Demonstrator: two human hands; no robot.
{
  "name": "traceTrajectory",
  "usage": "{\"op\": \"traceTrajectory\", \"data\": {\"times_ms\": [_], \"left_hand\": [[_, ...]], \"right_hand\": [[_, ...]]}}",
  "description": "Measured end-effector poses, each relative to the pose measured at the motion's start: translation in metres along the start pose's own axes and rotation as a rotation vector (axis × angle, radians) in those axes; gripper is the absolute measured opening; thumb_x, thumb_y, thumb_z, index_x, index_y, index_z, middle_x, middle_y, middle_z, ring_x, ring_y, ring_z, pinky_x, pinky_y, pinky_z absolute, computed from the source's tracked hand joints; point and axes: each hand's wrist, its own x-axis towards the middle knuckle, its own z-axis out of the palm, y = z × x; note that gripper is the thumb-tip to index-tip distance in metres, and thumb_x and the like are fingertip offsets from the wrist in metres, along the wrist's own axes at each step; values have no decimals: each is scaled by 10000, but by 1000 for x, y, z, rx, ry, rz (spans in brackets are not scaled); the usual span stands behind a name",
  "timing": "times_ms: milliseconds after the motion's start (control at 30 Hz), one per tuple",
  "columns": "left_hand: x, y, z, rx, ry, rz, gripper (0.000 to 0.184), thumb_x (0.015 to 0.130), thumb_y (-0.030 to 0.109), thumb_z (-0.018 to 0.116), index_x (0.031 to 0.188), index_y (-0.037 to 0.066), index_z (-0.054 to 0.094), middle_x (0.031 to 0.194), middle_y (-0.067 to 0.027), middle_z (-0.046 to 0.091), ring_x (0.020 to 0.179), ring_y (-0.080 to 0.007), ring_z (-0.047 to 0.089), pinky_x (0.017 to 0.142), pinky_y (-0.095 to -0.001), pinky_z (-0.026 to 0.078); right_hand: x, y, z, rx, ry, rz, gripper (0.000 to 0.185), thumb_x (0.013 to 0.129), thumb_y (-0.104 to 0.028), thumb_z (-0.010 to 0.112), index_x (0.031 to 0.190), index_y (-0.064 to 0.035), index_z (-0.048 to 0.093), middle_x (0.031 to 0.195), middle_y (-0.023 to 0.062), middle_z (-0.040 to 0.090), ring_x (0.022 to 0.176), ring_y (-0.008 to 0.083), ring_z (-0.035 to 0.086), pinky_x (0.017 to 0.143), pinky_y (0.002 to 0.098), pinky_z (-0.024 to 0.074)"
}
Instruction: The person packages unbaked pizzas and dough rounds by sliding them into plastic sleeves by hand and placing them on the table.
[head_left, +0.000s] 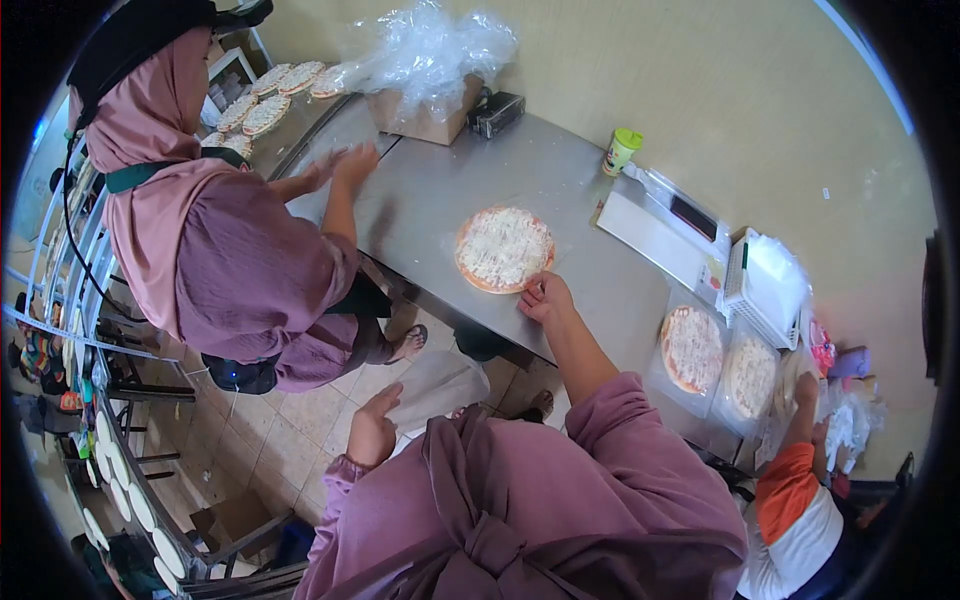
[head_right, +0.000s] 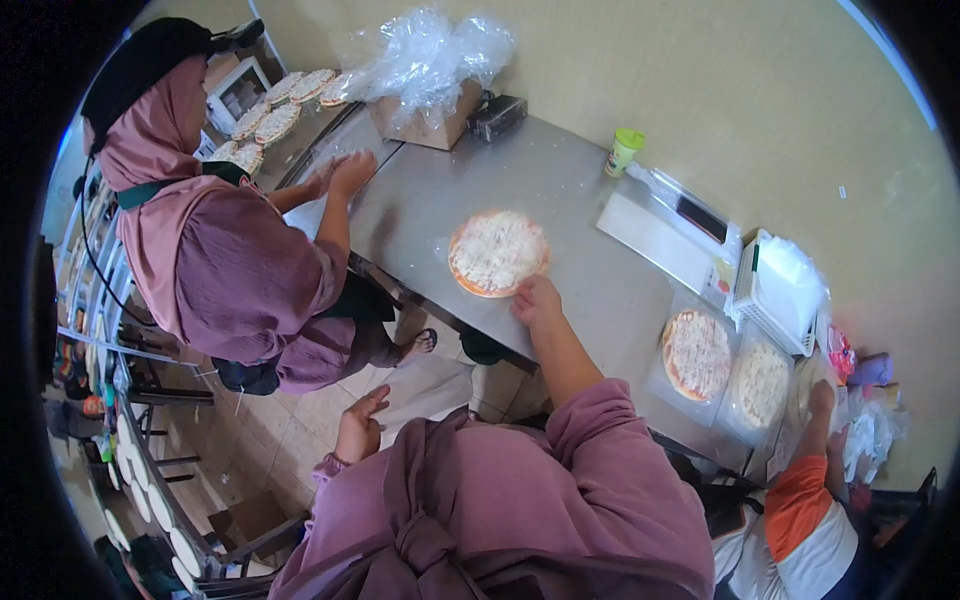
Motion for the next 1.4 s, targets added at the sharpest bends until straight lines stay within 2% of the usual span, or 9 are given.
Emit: {"op": "traceTrajectory", "data": {"times_ms": [133,200,367,600,833,933,1033,1200,1400], "left_hand": [[-6,-6,2,-33,15,-77,625,578,-204,381,1164,-18,499,1182,-221,505,1021,-318,558,851,-322,472],[-8,-7,3,-10,47,-47,632,577,-205,379,1171,-19,492,1190,-226,496,1021,-317,558,847,-320,475],[-7,-3,-1,82,64,7,655,576,-204,357,1196,-22,468,1223,-234,464,1028,-317,555,834,-323,484],[6,4,-22,-195,-19,-66,701,594,-182,260,1258,-12,412,1289,-195,406,1051,-318,538,785,-316,502],[36,76,-51,-487,-98,-188,702,638,-171,245,1303,19,362,1348,-126,352,1115,-261,494,755,-290,512],[55,112,-58,-542,-119,-148,707,638,-173,266,1313,21,345,1379,-101,315,1130,-246,484,760,-280,513],[81,141,-55,-397,-61,-15,703,651,-169,257,1318,35,346,1386,-102,305,1157,-250,461,751,-267,511],[141,172,-10,-321,-73,131,699,673,-177,239,1326,51,340,1386,-105,303,1156,-255,458,751,-254,502],[218,183,65,-239,1,293,706,686,-191,251,1346,54,304,1384,-116,298,1180,-269,436,806,-283,474]], "right_hand": [[-8,0,21,-5,27,-29,321,717,-203,611,976,-65,479,1024,129,464,1083,305,393,981,473,246],[-9,-1,33,0,18,-110,523,732,-144,612,1199,-48,397,1101,128,497,1017,298,493,880,459,356],[23,15,39,195,-213,-236,541,747,-56,598,1237,-39,370,1172,144,486,1053,311,511,870,453,424],[21,-8,-7,113,-377,-268,524,769,-16,555,1244,38,341,1175,164,490,1046,284,521,910,416,435],[-39,-40,-129,180,-482,-366,465,820,-176,533,1230,0,406,1211,148,491,1075,297,505,938,439,398],[-54,-40,-161,546,-558,-191,524,814,-288,523,1246,-18,400,1232,154,477,1097,315,488,942,454,391],[-51,-32,-160,393,-454,-519,606,792,-409,517,1265,-49,396,1250,153,463,1116,326,473,943,463,390],[-98,-44,-122,543,-726,-363,543,841,-411,435,1267,-75,407,1253,146,462,1122,303,474,947,457,395],[-104,-61,-116,561,-574,-136,542,890,-435,337,1274,-57,387,1280,140,440,1138,302,463,937,462,402]]}}
